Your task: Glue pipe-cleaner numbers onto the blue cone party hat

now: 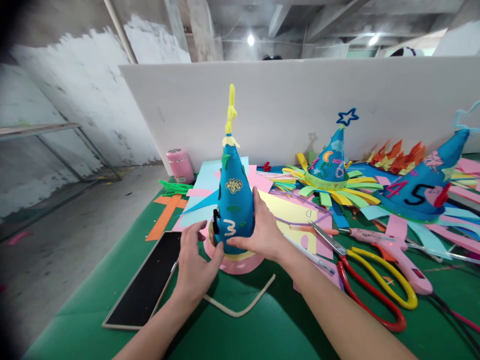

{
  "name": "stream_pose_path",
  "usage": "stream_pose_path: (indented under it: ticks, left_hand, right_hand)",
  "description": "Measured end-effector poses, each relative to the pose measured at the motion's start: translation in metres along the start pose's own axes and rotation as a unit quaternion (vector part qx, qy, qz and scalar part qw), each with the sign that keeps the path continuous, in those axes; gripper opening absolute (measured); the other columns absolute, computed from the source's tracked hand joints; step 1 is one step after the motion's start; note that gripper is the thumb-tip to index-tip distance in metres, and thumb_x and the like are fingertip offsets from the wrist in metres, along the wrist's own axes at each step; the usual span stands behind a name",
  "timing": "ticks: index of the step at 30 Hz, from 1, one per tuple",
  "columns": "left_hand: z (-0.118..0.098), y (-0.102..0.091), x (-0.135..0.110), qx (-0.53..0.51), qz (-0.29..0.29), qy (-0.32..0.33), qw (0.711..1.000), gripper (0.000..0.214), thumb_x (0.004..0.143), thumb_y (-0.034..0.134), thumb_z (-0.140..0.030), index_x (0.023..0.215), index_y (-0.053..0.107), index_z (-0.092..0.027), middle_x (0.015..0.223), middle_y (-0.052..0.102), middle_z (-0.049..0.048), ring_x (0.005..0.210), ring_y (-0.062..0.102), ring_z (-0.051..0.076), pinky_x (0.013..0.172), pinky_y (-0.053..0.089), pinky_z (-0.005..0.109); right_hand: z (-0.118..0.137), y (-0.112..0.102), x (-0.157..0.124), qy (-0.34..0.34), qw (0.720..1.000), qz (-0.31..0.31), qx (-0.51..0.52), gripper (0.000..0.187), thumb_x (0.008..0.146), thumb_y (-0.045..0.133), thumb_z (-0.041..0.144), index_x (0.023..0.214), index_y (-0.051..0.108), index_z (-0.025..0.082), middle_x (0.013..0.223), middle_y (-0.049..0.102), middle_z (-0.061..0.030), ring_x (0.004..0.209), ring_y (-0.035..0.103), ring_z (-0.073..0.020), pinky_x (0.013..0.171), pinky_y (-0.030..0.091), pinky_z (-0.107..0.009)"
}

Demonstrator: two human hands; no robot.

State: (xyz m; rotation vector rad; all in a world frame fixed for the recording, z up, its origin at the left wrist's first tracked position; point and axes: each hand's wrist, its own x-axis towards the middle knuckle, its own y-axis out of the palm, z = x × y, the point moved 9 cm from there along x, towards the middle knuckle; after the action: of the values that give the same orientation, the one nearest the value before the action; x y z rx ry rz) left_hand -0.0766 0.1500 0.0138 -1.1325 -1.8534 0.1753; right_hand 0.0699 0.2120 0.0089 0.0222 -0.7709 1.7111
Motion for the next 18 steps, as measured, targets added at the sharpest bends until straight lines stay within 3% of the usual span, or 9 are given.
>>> stream_pose_path:
  ticks: [3, 8, 18]
  left_hand:
    - [-0.026, -0.01, -0.005, 0.041, -0.036, 0.106, 0.993, 0.026, 0.069, 0.055, -0.016, 0.095, 0.052, -0.016, 0.098, 0.051, 0.0113, 0.095, 0.049, 0.025, 0.077, 0.04, 0.04]
    - [-0.051, -0.001, -0.018, 0.106, 0.01, 0.218, 0.97, 0.025, 0.071, 0.054, -0.015, 0.095, 0.059, -0.016, 0.091, 0.059, 0.0092, 0.086, 0.052, 0.024, 0.073, 0.037, 0.038]
    - [-0.051, 0.015, -0.022, 0.179, 0.055, 0.23, 0.955, 0.03, 0.075, 0.049, -0.018, 0.102, 0.058, -0.01, 0.099, 0.061, 0.0127, 0.095, 0.05, 0.028, 0.081, 0.034, 0.041]
  right_hand:
    - [0.0, -0.004, -0.001, 0.006, 0.999, -0.015, 0.029, 0.099, 0.066, 0.065, 0.042, 0.137, -0.001, 0.023, 0.142, 0.02, -0.0103, 0.127, 0.023, -0.0291, 0.099, 0.026, -0.048]
    - [0.003, -0.009, 0.003, 0.01, 0.998, -0.05, 0.03, 0.09, 0.07, 0.06, 0.043, 0.138, 0.005, 0.022, 0.14, 0.024, -0.0099, 0.126, 0.025, -0.0295, 0.099, 0.027, -0.048]
    - [0.011, -0.008, 0.012, 0.002, 0.997, -0.078, -0.025, 0.099, 0.064, 0.065, 0.039, 0.137, 0.002, 0.022, 0.136, 0.031, -0.0122, 0.123, 0.029, -0.0329, 0.097, 0.027, -0.051]
